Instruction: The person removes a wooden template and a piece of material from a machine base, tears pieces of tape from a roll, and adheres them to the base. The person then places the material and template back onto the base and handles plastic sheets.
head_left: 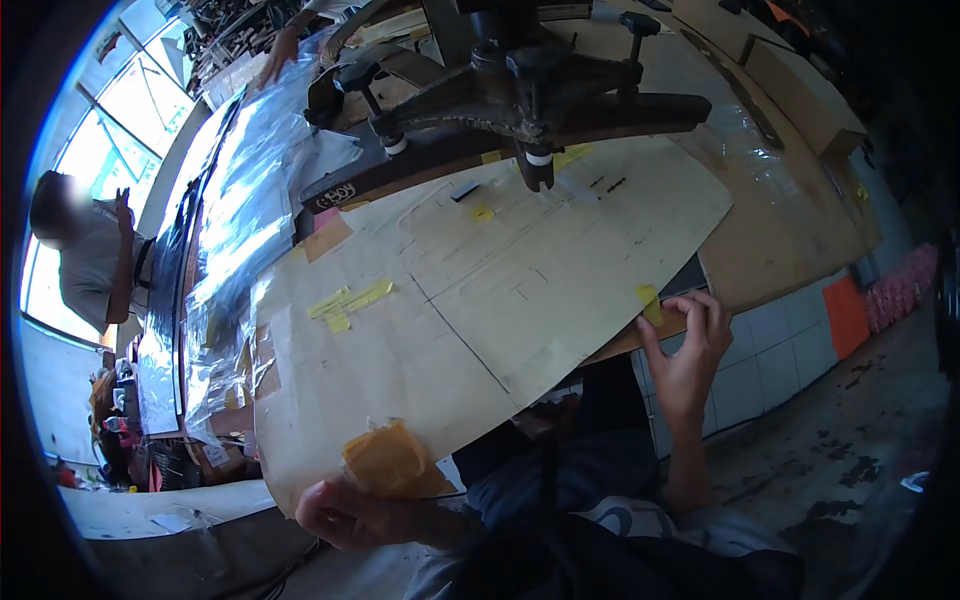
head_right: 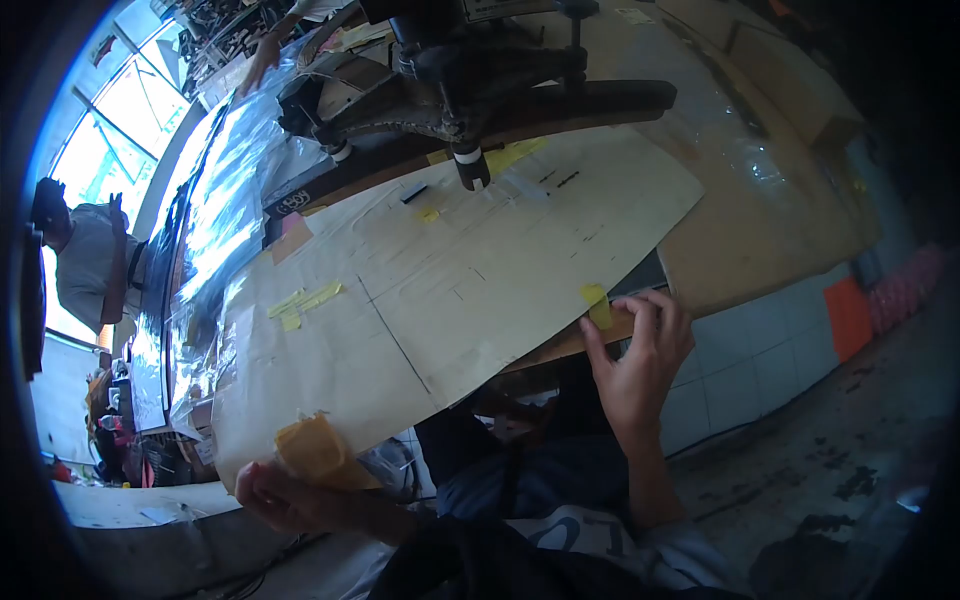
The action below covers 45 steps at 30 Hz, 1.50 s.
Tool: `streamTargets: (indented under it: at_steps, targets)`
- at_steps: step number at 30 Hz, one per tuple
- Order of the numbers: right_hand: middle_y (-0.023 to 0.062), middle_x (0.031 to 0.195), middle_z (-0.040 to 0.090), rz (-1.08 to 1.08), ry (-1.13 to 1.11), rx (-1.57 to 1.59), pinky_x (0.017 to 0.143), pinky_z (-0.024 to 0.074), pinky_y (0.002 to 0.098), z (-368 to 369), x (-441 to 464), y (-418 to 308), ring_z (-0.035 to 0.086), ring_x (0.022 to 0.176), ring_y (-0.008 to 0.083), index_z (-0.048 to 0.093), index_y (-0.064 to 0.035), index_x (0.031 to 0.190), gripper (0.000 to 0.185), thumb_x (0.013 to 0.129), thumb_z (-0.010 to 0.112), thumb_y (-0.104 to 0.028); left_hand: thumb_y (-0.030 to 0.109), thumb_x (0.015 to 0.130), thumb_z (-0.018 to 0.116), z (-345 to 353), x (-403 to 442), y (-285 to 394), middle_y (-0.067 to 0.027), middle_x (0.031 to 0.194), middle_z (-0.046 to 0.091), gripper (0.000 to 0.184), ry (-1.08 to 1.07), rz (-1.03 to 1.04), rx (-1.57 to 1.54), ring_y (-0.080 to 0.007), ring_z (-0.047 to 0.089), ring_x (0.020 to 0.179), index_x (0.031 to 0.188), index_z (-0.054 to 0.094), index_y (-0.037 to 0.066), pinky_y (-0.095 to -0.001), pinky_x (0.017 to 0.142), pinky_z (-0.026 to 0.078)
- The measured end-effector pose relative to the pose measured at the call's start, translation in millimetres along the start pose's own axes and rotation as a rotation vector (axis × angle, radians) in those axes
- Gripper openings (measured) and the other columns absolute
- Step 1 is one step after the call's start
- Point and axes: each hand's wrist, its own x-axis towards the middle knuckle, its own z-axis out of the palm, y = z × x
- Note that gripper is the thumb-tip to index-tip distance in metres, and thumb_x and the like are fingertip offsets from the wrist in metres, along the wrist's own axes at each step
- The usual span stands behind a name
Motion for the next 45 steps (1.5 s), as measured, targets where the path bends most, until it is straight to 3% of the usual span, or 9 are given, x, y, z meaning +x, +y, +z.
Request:
streamTargets:
  at_steps: [8,14,21,27,33,34,37,40,45]
  targets:
    - [0.0134,0.113,0.047,0.080,-0.070,-0.018,0.091,0.0308,0.0454,0,4,1,0.042,0.110,0.0313,0.054,-0.0063,0.104,0.029,0.081,0.067,-0.019,0.019,0.096,0.054,-14,-15,12,-0.0029,0.084,0.044,0.015,0.119,0.093,-0.082,-0.0145,0.044,0.083,0.088,0.049,0.007,-0.0287,0.080,0.037]
    - [0.0127,0.115,0.045,-0.005,-0.063,0.053,0.095,0.0250,0.0510,-4,1,-8,0.041,0.112,0.0332,0.052,-0.0083,0.120,0.048,0.080,0.070,-0.027,0.022,0.094,0.055,-13,-5,14,-0.0030,0.081,0.041,0.018,0.194,0.160,-0.062,-0.0154,0.044,0.081,0.088,0.045,0.008,-0.0308,0.079,0.039]
    - [0.0097,0.125,0.048,-0.330,0.318,-0.158,0.101,0.0202,0.0554,22,-7,-1,0.045,0.117,0.0292,0.066,-0.0179,0.109,0.044,0.075,0.073,-0.045,0.020,0.093,0.056,-27,6,-5,-0.0045,0.082,0.043,0.016,0.155,0.182,-0.085,-0.0164,0.047,0.081,0.092,0.046,0.007,-0.0315,0.078,0.041]
    - [0.0035,0.129,0.053,-0.661,-0.142,0.126,0.110,0.0114,0.0624,1,32,-6,0.053,0.120,0.0193,0.064,-0.0213,0.115,0.036,0.079,0.069,-0.027,0.018,0.092,0.057,-33,5,-8,-0.0057,0.082,0.046,0.016,0.127,0.173,-0.081,-0.0173,0.049,0.081,0.096,0.047,0.006,-0.0321,0.076,0.042]
    - [0.0008,0.122,0.061,-0.822,-0.166,0.259,0.110,0.0246,0.0552,15,15,-15,0.060,0.112,0.0176,0.064,-0.0192,0.115,0.033,0.083,0.063,-0.017,0.016,0.091,0.057,-39,8,-11,-0.0070,0.083,0.048,0.018,0.108,0.171,-0.098,-0.0182,0.051,0.081,0.100,0.048,0.005,-0.0327,0.075,0.044]
    - [-0.0008,0.117,0.064,-0.839,-0.071,0.241,0.096,0.0398,0.0388,15,14,-13,0.064,0.098,0.0131,0.065,-0.0178,0.114,0.033,0.081,0.065,-0.019,0.016,0.090,0.058,-40,9,-11,-0.0072,0.083,0.048,0.018,0.106,0.173,-0.098,-0.0183,0.052,0.081,0.100,0.048,0.005,-0.0328,0.075,0.044]
    - [-0.0023,0.113,0.066,-0.839,-0.120,0.242,0.077,0.0414,0.0269,-3,16,-17,0.062,0.086,0.0085,0.068,-0.0161,0.109,0.032,0.077,0.067,-0.020,0.015,0.090,0.058,-43,8,-12,-0.0078,0.083,0.050,0.019,0.092,0.176,-0.098,-0.0187,0.053,0.081,0.102,0.048,0.004,-0.0331,0.074,0.045]
    - [-0.0027,0.106,0.068,-0.992,-0.072,0.136,0.068,0.0389,0.0238,-30,18,-15,0.058,0.078,0.0082,0.070,-0.0146,0.105,0.029,0.076,0.067,-0.018,0.014,0.089,0.058,-45,9,-12,-0.0085,0.083,0.051,0.021,0.078,0.175,-0.118,-0.0192,0.054,0.081,0.104,0.048,0.004,-0.0335,0.074,0.046]
    - [0.0051,0.090,0.070,-0.917,0.004,0.137,0.077,0.0509,0.0360,-95,24,-14,0.066,0.085,0.0178,0.069,-0.0065,0.089,0.015,0.074,0.069,-0.009,0.013,0.088,0.059,-51,11,-11,-0.0095,0.083,0.053,0.024,0.036,0.171,-0.151,-0.0199,0.056,0.081,0.107,0.049,0.003,-0.0340,0.073,0.047]
